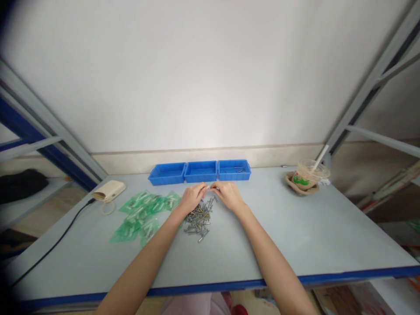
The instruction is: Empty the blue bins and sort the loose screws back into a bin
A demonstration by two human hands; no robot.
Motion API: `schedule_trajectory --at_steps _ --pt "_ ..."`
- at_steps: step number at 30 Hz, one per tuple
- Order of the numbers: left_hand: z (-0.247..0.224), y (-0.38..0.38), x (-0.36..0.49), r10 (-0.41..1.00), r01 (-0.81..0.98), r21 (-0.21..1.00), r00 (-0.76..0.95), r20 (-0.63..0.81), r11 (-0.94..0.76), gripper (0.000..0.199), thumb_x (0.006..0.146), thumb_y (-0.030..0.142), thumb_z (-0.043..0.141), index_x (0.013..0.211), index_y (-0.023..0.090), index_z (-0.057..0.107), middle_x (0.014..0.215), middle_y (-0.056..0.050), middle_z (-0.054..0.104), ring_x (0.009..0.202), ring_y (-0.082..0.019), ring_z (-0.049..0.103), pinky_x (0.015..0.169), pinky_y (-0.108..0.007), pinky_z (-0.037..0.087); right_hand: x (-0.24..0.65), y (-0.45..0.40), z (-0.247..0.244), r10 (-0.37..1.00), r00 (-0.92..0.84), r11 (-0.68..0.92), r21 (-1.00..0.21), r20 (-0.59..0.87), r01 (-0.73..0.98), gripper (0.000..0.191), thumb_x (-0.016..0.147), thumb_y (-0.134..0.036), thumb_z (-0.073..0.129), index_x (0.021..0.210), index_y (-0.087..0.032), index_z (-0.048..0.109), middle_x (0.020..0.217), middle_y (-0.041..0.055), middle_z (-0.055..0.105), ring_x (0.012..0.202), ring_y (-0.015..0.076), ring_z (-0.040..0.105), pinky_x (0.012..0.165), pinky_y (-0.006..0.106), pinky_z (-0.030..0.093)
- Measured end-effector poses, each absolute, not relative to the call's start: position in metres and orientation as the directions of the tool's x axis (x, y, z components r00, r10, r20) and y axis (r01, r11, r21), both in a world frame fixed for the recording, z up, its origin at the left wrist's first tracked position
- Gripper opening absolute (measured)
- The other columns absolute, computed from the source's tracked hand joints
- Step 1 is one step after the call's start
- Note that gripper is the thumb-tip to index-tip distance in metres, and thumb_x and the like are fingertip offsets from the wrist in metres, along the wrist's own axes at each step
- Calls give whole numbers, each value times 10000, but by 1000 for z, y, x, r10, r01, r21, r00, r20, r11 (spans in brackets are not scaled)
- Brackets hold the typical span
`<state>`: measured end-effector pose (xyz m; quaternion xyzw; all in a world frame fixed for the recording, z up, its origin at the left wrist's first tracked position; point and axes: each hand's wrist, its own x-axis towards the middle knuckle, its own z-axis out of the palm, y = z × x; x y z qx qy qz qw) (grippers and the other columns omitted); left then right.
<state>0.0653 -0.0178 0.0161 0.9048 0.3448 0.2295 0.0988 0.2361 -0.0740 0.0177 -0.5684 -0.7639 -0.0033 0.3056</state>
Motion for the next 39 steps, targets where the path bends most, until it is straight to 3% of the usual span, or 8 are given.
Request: schedule_trajectory --at_steps 4,8,14,19,25,30,36,39 --pt "17 -17 65 657 548 366 660 363 -752 277 934 296 333 821 199 566 608 20 583 612 -131 571 615 -215 351 236 -75 19 871 -138 336 -366 472 868 260 916 -334 424 921 -211 653 888 29 698 767 158 627 658 231 386" --pt "17 -17 65 668 570 349 649 363 -744 300 935 301 331 786 193 568 606 16 577 596 -129 561 600 -215 343 237 -75 19 874 -144 348 -392 463 851 243 871 -379 505 992 -213 634 909 24 694 696 137 614 649 227 394" --pt "17 -17 65 666 553 374 650 366 -745 264 932 291 349 822 194 568 612 19 587 607 -127 570 605 -209 349 236 -74 20 877 -144 334 -365 459 869 273 923 -314 399 931 -203 648 918 45 692 812 166 624 678 237 397" --pt "15 -17 65 653 570 318 663 367 -758 290 941 282 323 817 189 569 628 9 594 609 -128 570 604 -215 341 236 -76 22 898 -147 322 -392 414 862 235 876 -348 497 1041 -217 600 889 24 692 685 136 615 642 227 392" --pt "17 -18 65 639 586 257 683 354 -768 349 940 324 320 733 180 562 633 -9 595 637 -137 571 596 -219 332 238 -74 18 892 -166 315 -317 420 894 221 904 -318 450 911 -197 635 853 44 691 761 163 625 647 229 384" --pt "19 -19 66 646 576 293 678 351 -763 360 942 307 307 713 181 555 603 -3 579 612 -133 559 612 -220 344 237 -74 17 879 -170 325 -299 445 897 252 913 -335 433 1069 -208 584 931 47 690 805 172 634 669 234 390" --pt "14 -14 63 664 562 353 635 396 -748 379 944 340 279 741 182 557 621 -6 592 627 -139 573 622 -226 359 237 -75 20 898 -126 263 -285 422 922 297 931 -364 381 905 -217 638 831 30 696 746 161 630 629 224 357" --pt "11 -8 59 714 574 426 559 421 -700 393 946 359 258 788 185 573 606 5 590 618 -134 577 631 -226 370 248 -66 23 898 46 133 -368 438 920 370 934 -397 346 824 -224 653 790 20 691 720 157 617 628 231 350"
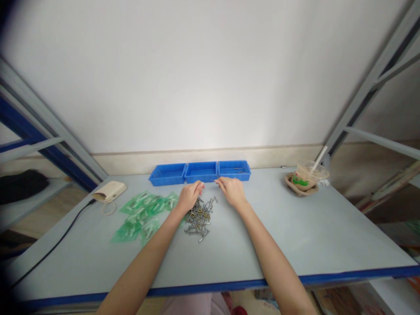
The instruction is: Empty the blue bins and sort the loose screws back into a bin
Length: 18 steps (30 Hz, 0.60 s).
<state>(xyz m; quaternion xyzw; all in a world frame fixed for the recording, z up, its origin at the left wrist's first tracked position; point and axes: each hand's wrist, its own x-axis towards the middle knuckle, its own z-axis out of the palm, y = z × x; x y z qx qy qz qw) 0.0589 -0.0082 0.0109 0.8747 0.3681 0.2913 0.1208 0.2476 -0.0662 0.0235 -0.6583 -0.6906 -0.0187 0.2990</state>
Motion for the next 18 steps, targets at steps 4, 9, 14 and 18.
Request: schedule_trajectory --at_steps 4,9,14,18 --pt "9 -2 53 761 589 481 496 419 -649 458 946 385 227 744 180 584 588 5 589 605 -130 572 642 -232 380 273 -50 24 754 370 -77 -487 542 870 396 934 -404 309 997 -197 641 1012 88 646 902 206 566 748 290 373" --pt "9 0 53 779 597 500 479 404 -627 481 942 396 227 737 173 600 592 -5 602 618 -135 577 652 -241 392 281 -52 18 800 205 40 -391 563 919 331 890 -396 437 1112 -211 599 1122 116 569 1012 245 481 846 380 353" --pt "10 -1 54 764 594 480 518 386 -645 469 940 401 246 726 176 598 581 0 590 594 -133 567 628 -236 383 257 -58 9 893 -346 440 -401 287 803 161 784 -319 633 934 -282 680 1043 22 603 978 187 516 849 323 363" --pt "12 -3 54 762 605 464 527 376 -647 467 941 393 249 712 177 594 573 -1 583 585 -136 561 611 -232 372 245 -53 -3 901 -378 433 -453 210 779 109 733 -241 684 841 -239 698 965 22 626 941 173 545 832 299 372"
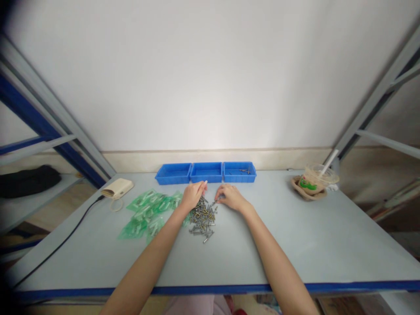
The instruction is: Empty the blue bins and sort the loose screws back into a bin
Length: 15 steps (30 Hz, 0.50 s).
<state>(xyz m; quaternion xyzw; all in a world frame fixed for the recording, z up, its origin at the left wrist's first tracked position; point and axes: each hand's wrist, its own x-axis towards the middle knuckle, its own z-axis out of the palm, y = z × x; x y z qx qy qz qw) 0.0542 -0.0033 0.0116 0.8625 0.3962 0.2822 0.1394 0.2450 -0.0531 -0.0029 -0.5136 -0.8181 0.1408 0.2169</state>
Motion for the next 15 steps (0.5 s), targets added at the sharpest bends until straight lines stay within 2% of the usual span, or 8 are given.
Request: schedule_trajectory --at_steps 6,11,15 --pt "13 -5 56 731 605 411 581 358 -682 436 938 375 276 716 172 592 610 -13 602 621 -142 568 628 -235 373 242 -54 -1 929 -287 367 -472 235 801 51 751 -220 656 785 -193 683 832 30 670 861 174 580 787 283 385" --pt "15 -8 57 702 569 418 634 325 -708 288 882 428 426 926 198 595 712 1 636 667 -139 583 620 -221 385 243 -56 9 946 -163 308 -624 280 718 130 808 -272 581 830 -185 676 806 22 694 740 148 605 703 248 406" --pt "17 -12 60 655 537 382 674 342 -752 245 888 372 436 906 204 615 817 -20 661 743 -142 601 667 -221 398 246 -54 11 959 -81 259 -721 273 643 196 832 -325 538 837 -180 670 758 21 699 717 148 620 685 244 418"
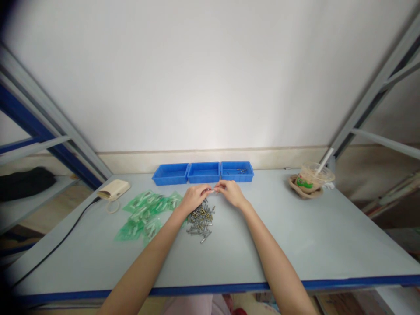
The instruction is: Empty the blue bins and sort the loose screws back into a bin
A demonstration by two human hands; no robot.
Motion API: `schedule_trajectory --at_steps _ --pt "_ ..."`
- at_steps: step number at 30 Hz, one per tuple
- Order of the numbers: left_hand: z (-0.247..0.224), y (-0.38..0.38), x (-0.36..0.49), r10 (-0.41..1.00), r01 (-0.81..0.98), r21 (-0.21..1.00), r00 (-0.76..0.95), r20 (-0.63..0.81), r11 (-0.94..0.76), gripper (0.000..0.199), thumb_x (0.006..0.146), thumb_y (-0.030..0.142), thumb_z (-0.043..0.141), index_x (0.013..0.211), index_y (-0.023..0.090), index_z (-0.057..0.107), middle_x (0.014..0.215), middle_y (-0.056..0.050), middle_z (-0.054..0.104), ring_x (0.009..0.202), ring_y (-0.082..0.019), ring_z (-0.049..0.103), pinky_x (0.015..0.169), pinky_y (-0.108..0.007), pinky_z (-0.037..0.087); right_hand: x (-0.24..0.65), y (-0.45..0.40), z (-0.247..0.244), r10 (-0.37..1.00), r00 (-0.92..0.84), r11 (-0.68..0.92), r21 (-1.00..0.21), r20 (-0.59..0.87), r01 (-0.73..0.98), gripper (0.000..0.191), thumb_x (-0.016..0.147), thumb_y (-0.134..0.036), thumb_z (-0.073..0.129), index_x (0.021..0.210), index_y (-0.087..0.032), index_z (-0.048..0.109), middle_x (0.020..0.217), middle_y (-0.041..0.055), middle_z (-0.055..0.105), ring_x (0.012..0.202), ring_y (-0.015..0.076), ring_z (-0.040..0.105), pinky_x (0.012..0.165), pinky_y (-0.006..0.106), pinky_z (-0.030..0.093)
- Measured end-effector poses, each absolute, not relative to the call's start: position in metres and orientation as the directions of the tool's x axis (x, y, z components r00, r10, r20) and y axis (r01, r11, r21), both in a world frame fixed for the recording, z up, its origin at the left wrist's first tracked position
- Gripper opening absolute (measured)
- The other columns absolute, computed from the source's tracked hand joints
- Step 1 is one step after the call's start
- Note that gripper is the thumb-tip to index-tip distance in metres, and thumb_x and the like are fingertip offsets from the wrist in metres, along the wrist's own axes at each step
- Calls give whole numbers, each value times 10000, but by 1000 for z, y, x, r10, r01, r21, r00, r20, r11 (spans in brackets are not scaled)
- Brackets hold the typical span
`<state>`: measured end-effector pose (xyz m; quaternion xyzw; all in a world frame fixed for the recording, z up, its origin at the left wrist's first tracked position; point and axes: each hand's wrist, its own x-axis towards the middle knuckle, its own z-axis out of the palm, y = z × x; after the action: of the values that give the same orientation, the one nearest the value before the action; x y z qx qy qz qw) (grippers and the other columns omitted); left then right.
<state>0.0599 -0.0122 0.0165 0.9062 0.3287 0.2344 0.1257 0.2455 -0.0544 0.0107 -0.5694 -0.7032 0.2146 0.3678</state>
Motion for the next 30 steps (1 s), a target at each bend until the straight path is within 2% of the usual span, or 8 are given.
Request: schedule_trajectory --at_steps 5,9,13,16,20,25,30 --pt "17 -14 63 671 566 362 655 348 -741 226 907 286 402 890 194 607 789 -20 652 737 -142 604 680 -223 403 246 -54 11 938 -105 328 -751 329 574 216 797 -330 592 941 -180 650 836 28 700 752 146 616 708 246 428" --pt "17 -14 64 688 590 357 650 322 -724 233 919 278 373 878 189 584 716 -8 633 684 -147 603 654 -228 400 243 -58 17 914 -124 361 -638 386 680 148 794 -320 607 866 -203 664 850 13 697 718 137 598 692 239 408" --pt "17 -14 63 680 572 373 659 322 -731 221 915 310 380 926 204 574 718 -4 636 689 -151 605 646 -226 399 241 -63 23 912 -92 317 -542 400 778 194 850 -350 535 852 -219 677 826 16 702 719 146 609 684 240 391" --pt "16 -14 63 667 559 371 673 320 -742 220 916 290 374 905 210 578 700 2 626 685 -144 601 644 -218 393 241 -63 23 922 -94 298 -532 377 792 224 865 -369 506 881 -225 676 842 18 704 726 149 616 681 240 398" --pt "17 -14 63 676 574 362 666 316 -735 250 921 272 358 818 201 574 685 0 620 659 -139 590 633 -216 380 242 -63 22 925 -128 319 -548 357 773 236 846 -368 541 1012 -233 638 891 13 700 730 143 624 680 234 410" --pt "19 -15 63 676 577 357 662 324 -735 258 928 292 343 836 208 569 680 -1 624 657 -147 594 621 -217 368 240 -66 24 920 -139 301 -433 366 850 209 872 -344 504 903 -230 677 820 24 704 711 154 621 647 228 391" --pt "16 -14 62 659 564 342 673 337 -751 254 928 298 341 877 210 574 674 2 624 667 -155 597 617 -221 356 240 -66 25 924 -138 296 -437 357 849 245 890 -362 465 961 -235 662 873 25 702 726 153 621 644 230 391"
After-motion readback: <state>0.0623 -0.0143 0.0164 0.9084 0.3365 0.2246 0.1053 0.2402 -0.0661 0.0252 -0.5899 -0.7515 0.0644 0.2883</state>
